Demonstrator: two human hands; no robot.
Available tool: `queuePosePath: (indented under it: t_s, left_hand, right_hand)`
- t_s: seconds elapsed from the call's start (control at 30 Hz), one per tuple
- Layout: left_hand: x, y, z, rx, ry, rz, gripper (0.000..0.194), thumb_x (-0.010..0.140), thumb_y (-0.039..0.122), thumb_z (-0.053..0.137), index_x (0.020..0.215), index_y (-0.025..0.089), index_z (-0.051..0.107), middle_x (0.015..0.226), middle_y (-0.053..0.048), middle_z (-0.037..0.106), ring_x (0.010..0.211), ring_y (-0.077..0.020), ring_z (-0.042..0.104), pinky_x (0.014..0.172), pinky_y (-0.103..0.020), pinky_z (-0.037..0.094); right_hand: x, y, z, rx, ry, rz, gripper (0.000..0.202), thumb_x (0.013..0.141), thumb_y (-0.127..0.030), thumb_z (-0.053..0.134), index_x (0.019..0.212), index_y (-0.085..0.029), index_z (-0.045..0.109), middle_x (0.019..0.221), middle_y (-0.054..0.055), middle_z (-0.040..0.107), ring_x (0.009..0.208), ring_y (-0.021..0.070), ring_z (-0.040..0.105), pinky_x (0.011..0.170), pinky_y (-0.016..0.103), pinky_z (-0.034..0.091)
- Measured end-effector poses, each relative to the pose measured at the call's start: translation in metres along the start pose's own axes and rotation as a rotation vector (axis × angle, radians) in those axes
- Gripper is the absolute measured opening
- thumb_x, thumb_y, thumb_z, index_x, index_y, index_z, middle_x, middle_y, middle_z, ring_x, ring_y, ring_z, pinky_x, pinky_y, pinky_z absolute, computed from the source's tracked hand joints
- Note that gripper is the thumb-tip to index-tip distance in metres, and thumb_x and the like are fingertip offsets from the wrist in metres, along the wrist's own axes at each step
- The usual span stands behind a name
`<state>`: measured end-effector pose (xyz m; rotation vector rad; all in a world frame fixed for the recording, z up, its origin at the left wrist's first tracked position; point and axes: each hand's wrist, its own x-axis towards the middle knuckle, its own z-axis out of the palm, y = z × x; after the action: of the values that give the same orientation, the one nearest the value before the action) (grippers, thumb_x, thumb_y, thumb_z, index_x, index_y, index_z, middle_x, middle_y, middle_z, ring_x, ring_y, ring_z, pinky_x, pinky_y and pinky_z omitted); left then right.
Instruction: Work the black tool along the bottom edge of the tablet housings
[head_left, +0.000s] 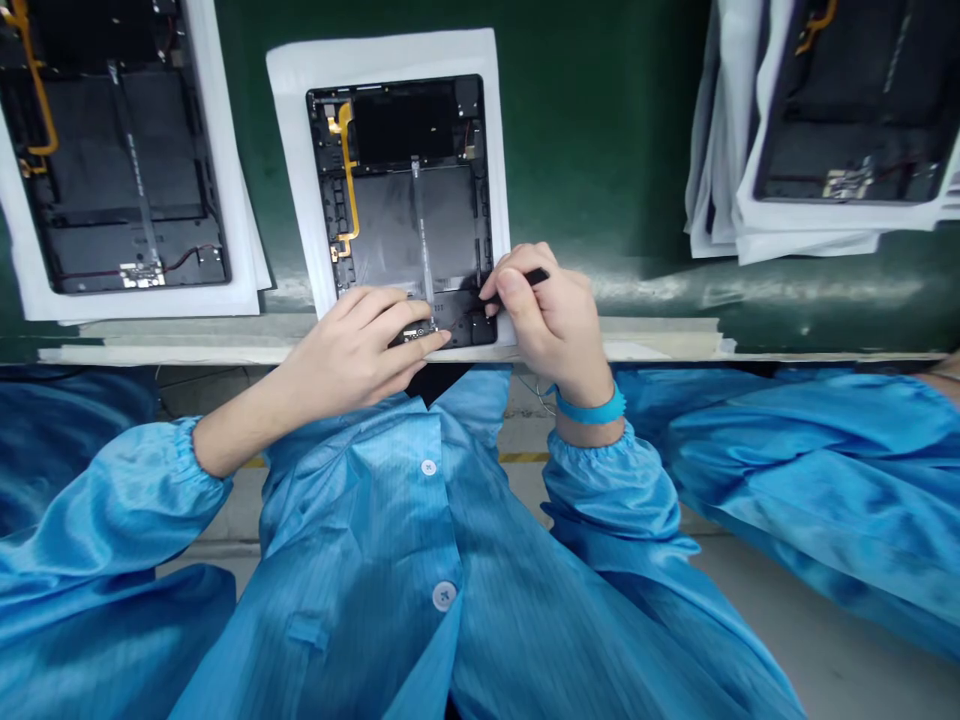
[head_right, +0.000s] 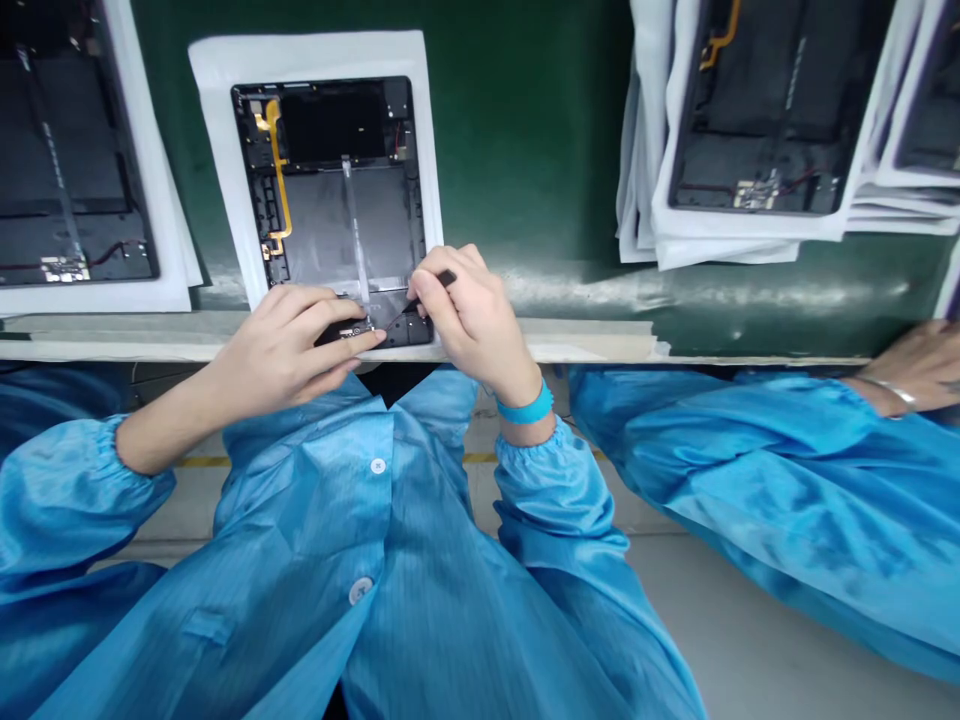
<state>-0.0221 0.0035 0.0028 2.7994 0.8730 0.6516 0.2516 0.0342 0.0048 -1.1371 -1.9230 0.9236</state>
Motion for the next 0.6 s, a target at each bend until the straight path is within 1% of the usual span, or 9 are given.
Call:
queuePosePath:
  t_s: [0.17,0.3,0.4,0.5,0.6]
  left_hand:
    - [0.004,0.002,-0.002,0.098,0.021,0.027,0.027,0.118,0.023,0.055,0.140,0.020,0.070,0.131,-0.012,0.078,0.121,-0.0286,0.070,0.096,-0.044,0.057]
    - [0.004,0.002,-0.003,0.058,0.004,0.025,0.028,0.117,0.025,0.058,0.140,0.017,0.072,0.133,-0.015,0.077,0.122,-0.0318,0.069,0.094,-0.046,0.057]
    - [0.003,0.002,-0.003,0.025,-0.028,-0.010,0.031,0.116,0.026,0.057,0.143,0.020,0.072,0.136,-0.016,0.076,0.126,-0.0329,0.068,0.097,-0.049,0.058]
    - [0.002,0.002,-0.002,0.012,-0.055,-0.036,0.032,0.116,0.027,0.058,0.145,0.025,0.073,0.138,-0.014,0.076,0.129,-0.0333,0.068,0.100,-0.051,0.058]
    - [0.001,0.001,-0.002,-0.003,-0.048,-0.044,0.031,0.116,0.025,0.059,0.144,0.025,0.073,0.138,-0.014,0.076,0.129,-0.0335,0.068,0.100,-0.051,0.058]
  right_hand:
    - [-0.003,0.002,-0.001,0.010,0.059,0.037,0.052,0.118,-0.067,0.043,0.090,-0.028,0.064,0.084,0.001,0.065,0.080,0.0204,0.063,0.099,0.045,0.058]
    - [-0.004,0.004,0.000,0.018,0.089,0.046,0.053,0.118,-0.067,0.044,0.090,-0.029,0.066,0.083,0.001,0.065,0.079,0.0204,0.063,0.097,0.045,0.060]
    - [-0.002,0.004,0.001,0.021,0.107,0.032,0.053,0.118,-0.066,0.043,0.091,-0.028,0.068,0.083,0.001,0.067,0.080,0.0197,0.065,0.093,0.044,0.061]
    - [0.003,0.003,0.002,0.023,0.082,0.037,0.053,0.117,-0.068,0.044,0.093,-0.028,0.068,0.083,0.000,0.067,0.084,0.0206,0.067,0.099,0.045,0.060]
    - [0.010,-0.002,0.000,0.019,-0.004,0.037,0.055,0.117,-0.070,0.044,0.090,-0.028,0.067,0.082,0.001,0.068,0.088,0.0223,0.068,0.107,0.049,0.058]
